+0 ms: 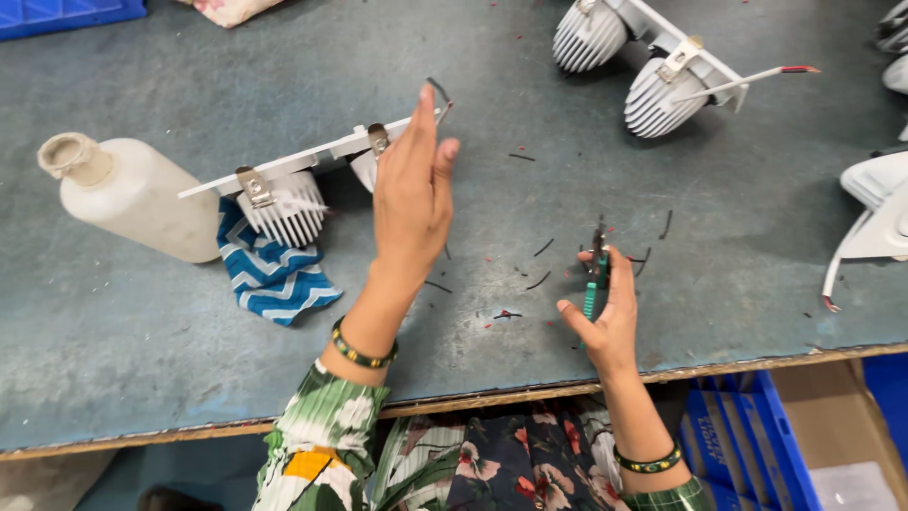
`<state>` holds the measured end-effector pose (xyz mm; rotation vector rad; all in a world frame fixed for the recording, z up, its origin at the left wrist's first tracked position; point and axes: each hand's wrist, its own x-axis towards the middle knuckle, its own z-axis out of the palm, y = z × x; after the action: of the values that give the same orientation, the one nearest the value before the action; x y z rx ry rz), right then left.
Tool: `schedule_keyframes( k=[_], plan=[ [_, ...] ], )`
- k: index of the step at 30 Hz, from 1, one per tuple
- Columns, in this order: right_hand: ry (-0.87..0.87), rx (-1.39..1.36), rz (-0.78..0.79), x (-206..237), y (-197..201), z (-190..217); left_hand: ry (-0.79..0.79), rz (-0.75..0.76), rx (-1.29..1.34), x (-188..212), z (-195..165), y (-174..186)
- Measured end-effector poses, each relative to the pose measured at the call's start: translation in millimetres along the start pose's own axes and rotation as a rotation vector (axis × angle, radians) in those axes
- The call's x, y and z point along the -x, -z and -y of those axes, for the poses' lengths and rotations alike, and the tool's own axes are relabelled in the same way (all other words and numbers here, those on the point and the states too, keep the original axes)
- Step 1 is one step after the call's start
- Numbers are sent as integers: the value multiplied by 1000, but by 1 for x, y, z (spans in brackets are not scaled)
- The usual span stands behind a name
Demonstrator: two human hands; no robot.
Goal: The person strips the insulation from wires on dual LED light fixtures using wire cutters, then places the finished units on the table. The person repeats this process on multiple fixtures.
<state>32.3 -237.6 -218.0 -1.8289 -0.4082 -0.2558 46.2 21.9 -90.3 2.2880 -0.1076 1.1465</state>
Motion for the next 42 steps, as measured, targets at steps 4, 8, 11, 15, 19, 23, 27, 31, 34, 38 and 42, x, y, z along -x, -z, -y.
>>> schedule_keyframes(
  k=[4,8,11,15,19,23,27,31,34,38,42],
  plan=[
    [4,-31,0,-2,3,0,-56,-112,108,-8,19,-43],
    [44,14,5,-3,3,0,10,52,353,6,34,-65],
    [54,38,14,-4,4,2,339,216,617,26,36,-68],
    [16,-21,59,-7,2,8,501,351,901,46,29,-48],
    [85,66,113,-11,-5,15,554,498,957,68,5,-33],
    [199,195,120,-8,-11,22,356,447,914,80,-6,-23],
    [224,293,144,-4,-16,26,300,423,816,78,-8,-11],
    [187,207,148,-5,-22,29,244,414,753,74,-11,-4],
    [201,217,150,-4,-20,31,257,415,765,75,-10,-4],
    [228,222,150,-3,-17,33,314,427,770,79,-9,-9],
    [229,230,141,-1,-17,34,272,446,756,81,-7,-12]
  ],
)
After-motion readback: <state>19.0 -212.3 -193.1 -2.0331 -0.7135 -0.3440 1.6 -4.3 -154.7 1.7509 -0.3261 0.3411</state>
